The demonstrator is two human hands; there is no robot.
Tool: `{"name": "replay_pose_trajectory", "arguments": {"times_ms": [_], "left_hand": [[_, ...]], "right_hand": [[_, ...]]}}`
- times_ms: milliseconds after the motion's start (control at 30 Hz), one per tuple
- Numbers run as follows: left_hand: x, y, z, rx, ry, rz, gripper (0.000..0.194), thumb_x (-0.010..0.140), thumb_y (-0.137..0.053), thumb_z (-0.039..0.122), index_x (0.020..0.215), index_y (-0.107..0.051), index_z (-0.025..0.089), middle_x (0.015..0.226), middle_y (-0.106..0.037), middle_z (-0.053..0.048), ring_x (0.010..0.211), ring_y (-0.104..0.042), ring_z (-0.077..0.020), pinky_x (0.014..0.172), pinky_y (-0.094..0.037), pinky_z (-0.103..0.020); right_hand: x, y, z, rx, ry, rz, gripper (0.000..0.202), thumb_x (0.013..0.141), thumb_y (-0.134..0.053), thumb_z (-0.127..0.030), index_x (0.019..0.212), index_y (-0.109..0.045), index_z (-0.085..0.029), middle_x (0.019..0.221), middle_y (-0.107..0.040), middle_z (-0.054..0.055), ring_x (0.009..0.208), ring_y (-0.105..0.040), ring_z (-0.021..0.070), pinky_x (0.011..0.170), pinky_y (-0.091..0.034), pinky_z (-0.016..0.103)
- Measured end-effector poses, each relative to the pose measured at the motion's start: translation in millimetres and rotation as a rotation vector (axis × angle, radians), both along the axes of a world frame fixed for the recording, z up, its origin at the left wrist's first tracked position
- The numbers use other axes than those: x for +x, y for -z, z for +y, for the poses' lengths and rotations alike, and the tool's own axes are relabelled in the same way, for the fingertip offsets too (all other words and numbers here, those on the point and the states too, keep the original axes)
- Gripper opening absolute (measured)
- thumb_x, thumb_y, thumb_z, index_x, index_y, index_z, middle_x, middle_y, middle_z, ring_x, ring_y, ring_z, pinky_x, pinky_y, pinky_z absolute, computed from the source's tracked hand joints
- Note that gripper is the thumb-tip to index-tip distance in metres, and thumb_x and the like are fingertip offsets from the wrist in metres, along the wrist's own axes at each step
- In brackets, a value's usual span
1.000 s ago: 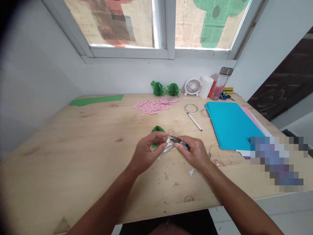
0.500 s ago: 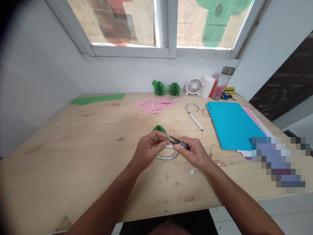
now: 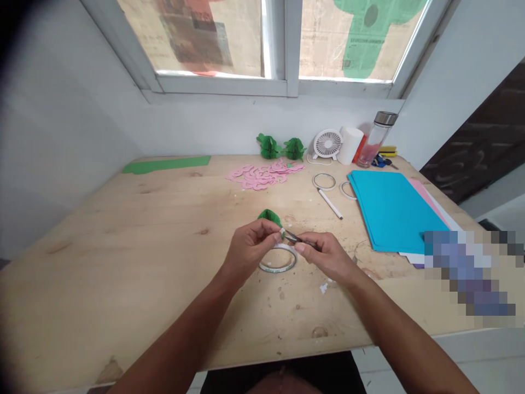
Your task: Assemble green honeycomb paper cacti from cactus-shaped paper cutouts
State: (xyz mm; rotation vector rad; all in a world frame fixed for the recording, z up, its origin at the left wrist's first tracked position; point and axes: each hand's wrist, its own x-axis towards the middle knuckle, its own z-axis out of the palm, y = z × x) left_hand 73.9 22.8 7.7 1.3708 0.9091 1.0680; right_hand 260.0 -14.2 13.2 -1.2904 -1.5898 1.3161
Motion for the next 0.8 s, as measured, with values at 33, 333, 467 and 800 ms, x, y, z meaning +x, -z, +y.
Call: {"name": "replay_pose_trajectory", "arguments": {"times_ms": [33,333,467,800], "left_hand": [[0.0,-0.4,0.1,-0.021,0.0,-0.015,0.01,0.071,-0.065,0.025,0.073,-0.062,0.015,0.065,-0.061,-0.001,0.062,-0.057,-0.0129,0.059,-0.045,-0.025],[7.7,-6.8,-7.3,-0.327,0.035,-0.279,0.021,0.063,-0.074,0.026,0.073,-0.058,0.016,0.062,-0.06,0.003,0.054,-0.053,-0.0078,0.053,-0.043,-0.02],[15.9,-5.6,-14.6,-0.397,0.022,-0.371,0.025,0.061,-0.076,0.025,0.071,-0.055,0.016,0.063,-0.058,0.004,0.055,-0.054,-0.0071,0.054,-0.045,-0.02],[21.9,-2.5,-19.1,-0.487,0.076,-0.412,0.03,0.055,-0.08,0.028,0.067,-0.056,0.015,0.063,-0.061,0.002,0.057,-0.055,-0.0081,0.055,-0.041,-0.019]], "right_hand": [[0.1,0.0,0.0,0.005,0.01,0.004,0.043,0.082,-0.056,-0.052,0.094,-0.07,-0.013,0.055,-0.034,-0.005,0.049,-0.026,0.0067,0.046,-0.019,0.022],[-6.7,-1.6,2.0,0.07,0.242,0.022,0.037,0.069,-0.069,-0.048,0.087,-0.068,-0.015,0.053,-0.038,-0.006,0.048,-0.029,0.007,0.045,-0.023,0.022],[-10.1,1.6,2.1,0.062,0.276,0.047,0.034,0.066,-0.072,-0.046,0.079,-0.067,-0.016,0.051,-0.04,-0.006,0.048,-0.032,0.0071,0.046,-0.025,0.022],[-7.8,4.0,0.8,0.073,0.264,0.036,0.032,0.068,-0.069,-0.046,0.077,-0.069,-0.015,0.057,-0.051,-0.002,0.051,-0.038,0.0082,0.048,-0.029,0.023]]}}
